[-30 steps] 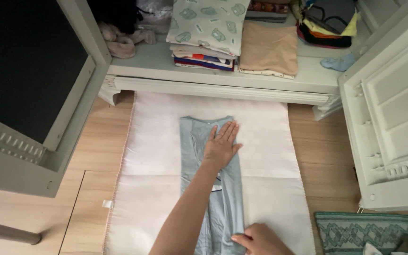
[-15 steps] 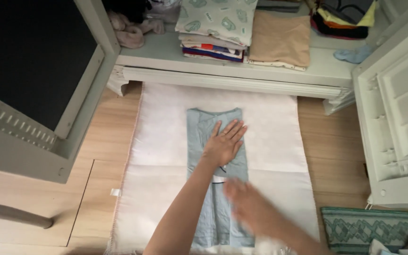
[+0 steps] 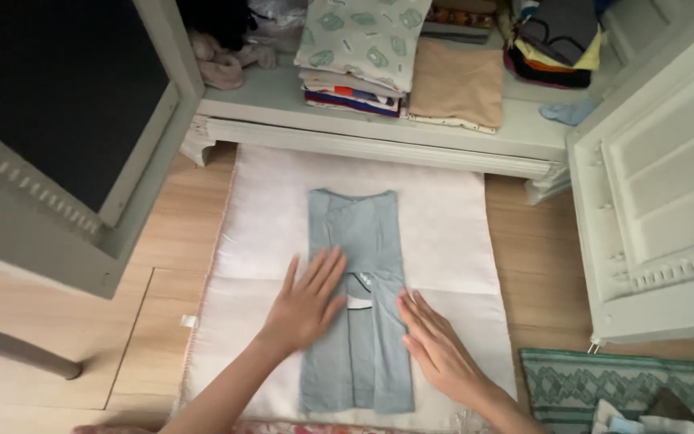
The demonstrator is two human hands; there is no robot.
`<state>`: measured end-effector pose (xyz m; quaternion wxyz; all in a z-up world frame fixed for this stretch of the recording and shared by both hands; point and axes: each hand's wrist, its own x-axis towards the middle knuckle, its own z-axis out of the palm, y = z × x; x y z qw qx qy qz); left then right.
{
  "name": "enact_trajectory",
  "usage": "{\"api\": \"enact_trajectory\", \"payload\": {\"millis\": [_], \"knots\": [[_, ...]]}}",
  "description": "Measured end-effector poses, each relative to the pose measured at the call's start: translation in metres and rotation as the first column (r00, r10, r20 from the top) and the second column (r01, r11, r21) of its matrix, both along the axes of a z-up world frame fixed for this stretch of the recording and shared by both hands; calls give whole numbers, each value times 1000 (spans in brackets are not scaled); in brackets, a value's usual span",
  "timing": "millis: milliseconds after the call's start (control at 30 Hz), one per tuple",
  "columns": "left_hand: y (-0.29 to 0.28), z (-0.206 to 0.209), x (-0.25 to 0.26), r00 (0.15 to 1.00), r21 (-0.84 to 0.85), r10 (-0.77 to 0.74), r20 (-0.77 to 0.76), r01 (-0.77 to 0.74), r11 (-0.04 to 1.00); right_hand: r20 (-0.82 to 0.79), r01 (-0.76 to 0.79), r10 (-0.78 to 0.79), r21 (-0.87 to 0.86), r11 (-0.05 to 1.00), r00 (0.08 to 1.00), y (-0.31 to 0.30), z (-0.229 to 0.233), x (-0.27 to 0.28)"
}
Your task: Folding small t-shirts and placing them into a closet.
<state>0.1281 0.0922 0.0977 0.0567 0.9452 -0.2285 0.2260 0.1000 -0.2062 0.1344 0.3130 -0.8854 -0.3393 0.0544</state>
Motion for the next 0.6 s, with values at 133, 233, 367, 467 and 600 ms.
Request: {"api": "enact_trajectory", "payload": {"millis": [133,233,367,467,600], "knots": [[48,-26,-74,974,134,-228,11,225,965,82,-101,122,-229,968,989,2,-26,-6],[76,-5,-91,829,-120,-461,-317,447,887,-52,-178,175,-61,982,983,-11,-20,-14],[87,-6,-81,902,154,-419,-105,431,889,139,-151,181,-198,968,974,-31,-24,-26],[80,-7,-76,861,46,-473,-188,488,871,8,-126,130,-178,976,992,-26,-23,-34],[70,-35,-78,856,-6,-501,-128,505,863,-140,-51,36,-104,993,990,-25,-39,-38]]}}
